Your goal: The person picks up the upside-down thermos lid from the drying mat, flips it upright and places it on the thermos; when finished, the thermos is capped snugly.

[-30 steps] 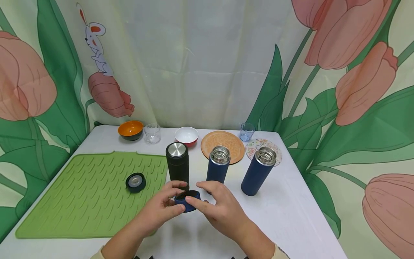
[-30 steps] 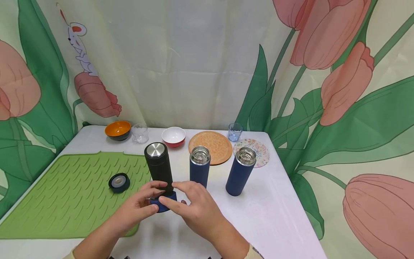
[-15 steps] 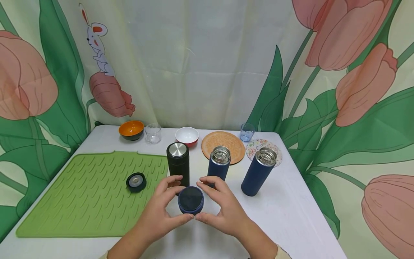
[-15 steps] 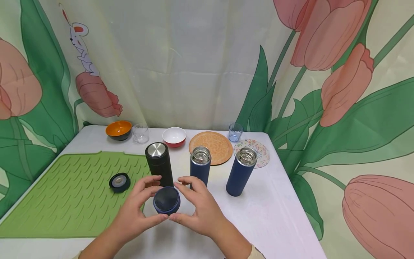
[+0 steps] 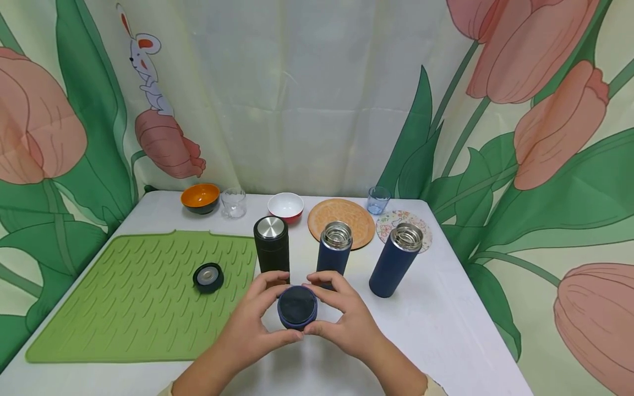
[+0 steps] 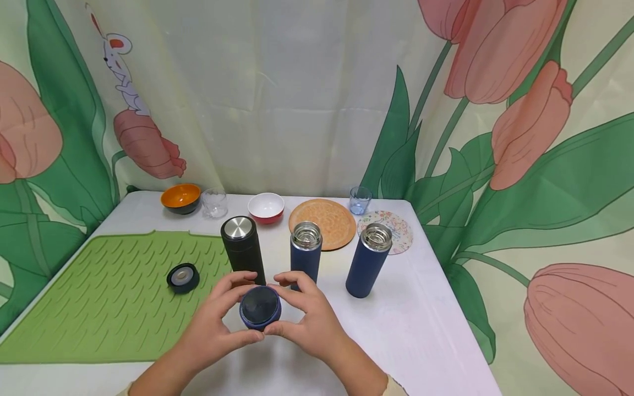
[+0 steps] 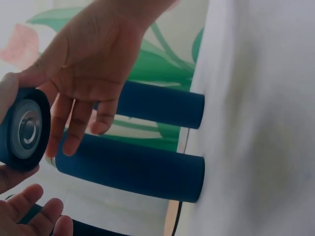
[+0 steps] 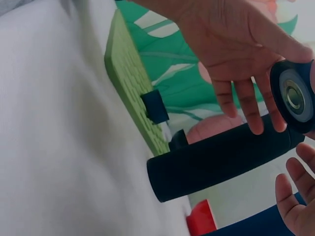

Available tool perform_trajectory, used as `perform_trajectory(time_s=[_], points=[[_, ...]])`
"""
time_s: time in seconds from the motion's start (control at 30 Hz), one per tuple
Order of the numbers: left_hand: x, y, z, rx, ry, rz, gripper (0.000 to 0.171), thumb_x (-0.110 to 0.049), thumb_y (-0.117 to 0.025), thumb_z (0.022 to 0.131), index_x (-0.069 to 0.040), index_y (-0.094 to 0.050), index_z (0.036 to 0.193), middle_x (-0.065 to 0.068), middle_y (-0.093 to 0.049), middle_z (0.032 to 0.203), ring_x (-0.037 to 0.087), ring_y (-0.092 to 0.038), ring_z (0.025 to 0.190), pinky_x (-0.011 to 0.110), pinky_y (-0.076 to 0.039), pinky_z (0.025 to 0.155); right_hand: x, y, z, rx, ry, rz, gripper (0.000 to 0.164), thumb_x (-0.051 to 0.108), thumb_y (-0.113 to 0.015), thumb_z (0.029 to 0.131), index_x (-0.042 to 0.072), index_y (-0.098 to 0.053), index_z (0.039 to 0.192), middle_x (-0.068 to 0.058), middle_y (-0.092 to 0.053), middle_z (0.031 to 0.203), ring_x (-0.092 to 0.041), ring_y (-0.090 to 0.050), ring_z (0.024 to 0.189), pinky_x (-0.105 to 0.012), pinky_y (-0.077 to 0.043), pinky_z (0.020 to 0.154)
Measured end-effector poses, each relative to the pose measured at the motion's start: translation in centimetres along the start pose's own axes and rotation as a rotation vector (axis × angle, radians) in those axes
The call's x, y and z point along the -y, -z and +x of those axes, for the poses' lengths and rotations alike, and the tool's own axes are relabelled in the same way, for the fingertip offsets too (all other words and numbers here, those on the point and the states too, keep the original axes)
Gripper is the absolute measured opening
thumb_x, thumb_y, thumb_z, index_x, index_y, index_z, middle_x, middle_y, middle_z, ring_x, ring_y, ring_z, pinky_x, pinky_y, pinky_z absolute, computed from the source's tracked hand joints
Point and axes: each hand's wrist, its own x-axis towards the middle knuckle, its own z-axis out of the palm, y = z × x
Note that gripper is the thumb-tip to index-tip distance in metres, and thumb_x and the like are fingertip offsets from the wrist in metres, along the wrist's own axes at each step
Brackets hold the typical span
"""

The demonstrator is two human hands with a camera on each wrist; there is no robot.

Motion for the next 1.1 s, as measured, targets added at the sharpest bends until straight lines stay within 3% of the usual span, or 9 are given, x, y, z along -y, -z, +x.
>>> perform_trajectory(time_s=[0.3,0.43,0.5,0.57,0.7,0.77,0.83,0.97,1.1], points=[[-0.1,-0.3,0.4,-0.013,-0.028,-0.023,0.061,-0.048,-0.098,0.071,-0.035,-0.072,0.125,-0.007,-0.053,0.149,0.019,-0.055,0.136,0.05,-0.054,0.103,0.2,0.3,-0.2,0.001,-0.104,0.072,0.067,0.027,-0.094,0.079,0.029,-0.07,0.142,0.001,-0.059,0.146,-0.018,-0.056,0.136,-0.034,-0.056,0.107],[-0.1,-0.3,0.5,-0.011,-0.014,-0.028,0.059,-0.049,-0.098,0.072,-0.034,-0.073,0.123,-0.007,-0.053,0.149,0.018,-0.055,0.136,0.049,-0.055,0.103,-0.1,0.5,-0.2,-0.016,-0.039,0.044,0.057,0.031,-0.089,0.086,0.021,-0.072,0.14,-0.003,-0.062,0.143,-0.018,-0.059,0.132,-0.035,-0.056,0.106],[-0.1,-0.3,0.6,-0.016,0.002,-0.031,0.059,-0.049,-0.098,0.072,-0.034,-0.073,0.123,-0.007,-0.053,0.149,0.018,-0.055,0.136,0.049,-0.056,0.103,-0.4,0.6,-0.2,-0.088,0.016,0.017,0.042,0.028,-0.082,0.095,0.017,-0.074,0.135,-0.002,-0.065,0.137,-0.016,-0.062,0.125,-0.033,-0.057,0.101],[-0.2,-0.3,0.6,-0.022,0.017,-0.033,0.06,-0.049,-0.098,0.071,-0.033,-0.073,0.124,-0.007,-0.053,0.149,0.019,-0.055,0.136,0.048,-0.057,0.103,-0.9,0.8,-0.2,-0.217,0.086,-0.018,0.029,0.018,-0.073,0.1,0.012,-0.076,0.128,-0.005,-0.067,0.13,-0.015,-0.064,0.117,-0.031,-0.057,0.096],[-0.2,-0.3,0.6,-0.029,0.037,-0.022,0.063,-0.051,-0.098,0.07,-0.035,-0.073,0.125,-0.008,-0.054,0.149,0.018,-0.054,0.136,0.047,-0.057,0.102,-1.6,1.5,0.0,-0.493,0.102,-0.071,0.031,0.0,-0.064,0.095,0.008,-0.076,0.122,-0.011,-0.065,0.121,-0.014,-0.061,0.109,-0.023,-0.054,0.086],[-0.2,-0.3,0.5,-0.032,0.032,-0.017,0.063,-0.05,-0.099,0.069,-0.035,-0.073,0.124,-0.008,-0.054,0.148,0.018,-0.055,0.136,0.049,-0.056,0.103,-2.0,1.9,0.2,-0.556,0.025,-0.086,0.035,0.0,-0.066,0.096,0.008,-0.072,0.13,-0.012,-0.062,0.125,-0.013,-0.058,0.114,-0.02,-0.053,0.088],[-0.1,-0.2,0.5,-0.034,0.025,-0.011,0.063,-0.05,-0.099,0.068,-0.035,-0.073,0.124,-0.007,-0.055,0.148,0.018,-0.055,0.136,0.05,-0.055,0.103,-2.4,2.2,0.4,-0.549,-0.106,-0.087,0.045,0.007,-0.071,0.098,0.011,-0.065,0.142,-0.009,-0.058,0.135,-0.012,-0.055,0.12,-0.02,-0.052,0.091],[0.0,-0.2,0.3,-0.043,0.015,0.0,0.063,-0.05,-0.099,0.069,-0.034,-0.074,0.124,-0.008,-0.055,0.147,0.018,-0.055,0.136,0.053,-0.054,0.103,-3.5,2.4,1.4,-0.417,-0.355,-0.042,0.08,0.023,-0.08,0.095,0.017,-0.04,0.164,-0.009,-0.044,0.157,-0.019,-0.048,0.137,-0.037,-0.053,0.104],[0.1,-0.3,0.1,-0.036,-0.004,0.004,0.062,-0.051,-0.098,0.07,-0.034,-0.074,0.124,-0.008,-0.055,0.148,0.017,-0.056,0.135,0.052,-0.054,0.103,-5.1,2.4,2.4,-0.271,-0.481,-0.038,0.095,0.032,-0.086,0.09,0.019,-0.033,0.168,-0.01,-0.035,0.168,-0.033,-0.042,0.151,-0.053,-0.049,0.112]])
